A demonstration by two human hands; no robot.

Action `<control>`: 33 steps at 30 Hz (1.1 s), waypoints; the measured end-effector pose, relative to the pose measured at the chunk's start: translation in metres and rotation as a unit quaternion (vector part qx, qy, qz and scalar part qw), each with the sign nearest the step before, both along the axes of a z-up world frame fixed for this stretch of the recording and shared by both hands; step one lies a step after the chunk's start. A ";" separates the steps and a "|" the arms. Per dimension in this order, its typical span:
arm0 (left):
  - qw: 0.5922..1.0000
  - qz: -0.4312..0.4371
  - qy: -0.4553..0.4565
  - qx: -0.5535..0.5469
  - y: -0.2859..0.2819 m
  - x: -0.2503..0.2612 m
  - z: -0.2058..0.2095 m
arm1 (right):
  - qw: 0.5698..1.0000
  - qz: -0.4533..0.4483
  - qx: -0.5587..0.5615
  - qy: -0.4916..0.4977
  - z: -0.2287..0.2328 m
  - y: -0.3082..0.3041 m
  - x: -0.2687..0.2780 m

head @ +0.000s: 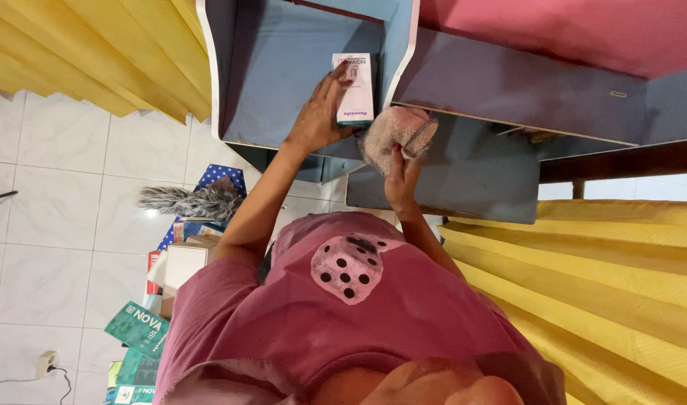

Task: The person uses a duster to wipe the surfaces and interiors of a shelving unit, then uses a cloth to wipe down boxes containing light bulbs before placing them back on the shelves.

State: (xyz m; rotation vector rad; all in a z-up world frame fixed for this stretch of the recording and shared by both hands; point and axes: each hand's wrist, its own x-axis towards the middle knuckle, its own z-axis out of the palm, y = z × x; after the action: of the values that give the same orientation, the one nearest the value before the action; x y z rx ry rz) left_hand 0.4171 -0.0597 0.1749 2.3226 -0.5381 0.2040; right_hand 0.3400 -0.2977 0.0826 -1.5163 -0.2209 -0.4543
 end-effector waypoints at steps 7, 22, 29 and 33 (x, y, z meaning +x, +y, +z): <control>0.990 -0.026 0.037 -0.133 0.023 -0.014 0.023 | 0.989 0.087 -0.113 0.025 0.037 0.033 0.007; 0.972 0.028 -0.168 -0.161 -0.019 0.014 -0.006 | 0.996 0.037 0.082 0.015 0.027 0.031 0.023; 0.973 0.129 -0.073 -0.179 -0.042 0.050 -0.049 | 0.995 -0.007 0.099 -0.017 0.025 0.003 -0.007; 0.970 0.153 -0.094 -0.161 -0.053 0.075 -0.074 | 0.992 0.000 0.124 0.011 0.029 -0.003 -0.020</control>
State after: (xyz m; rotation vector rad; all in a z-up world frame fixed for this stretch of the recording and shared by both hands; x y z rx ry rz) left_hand 0.4916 -0.1124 0.1012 2.0651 -0.2131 0.6168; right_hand 0.3200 -0.3006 0.1114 -1.2770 -0.1416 -0.4476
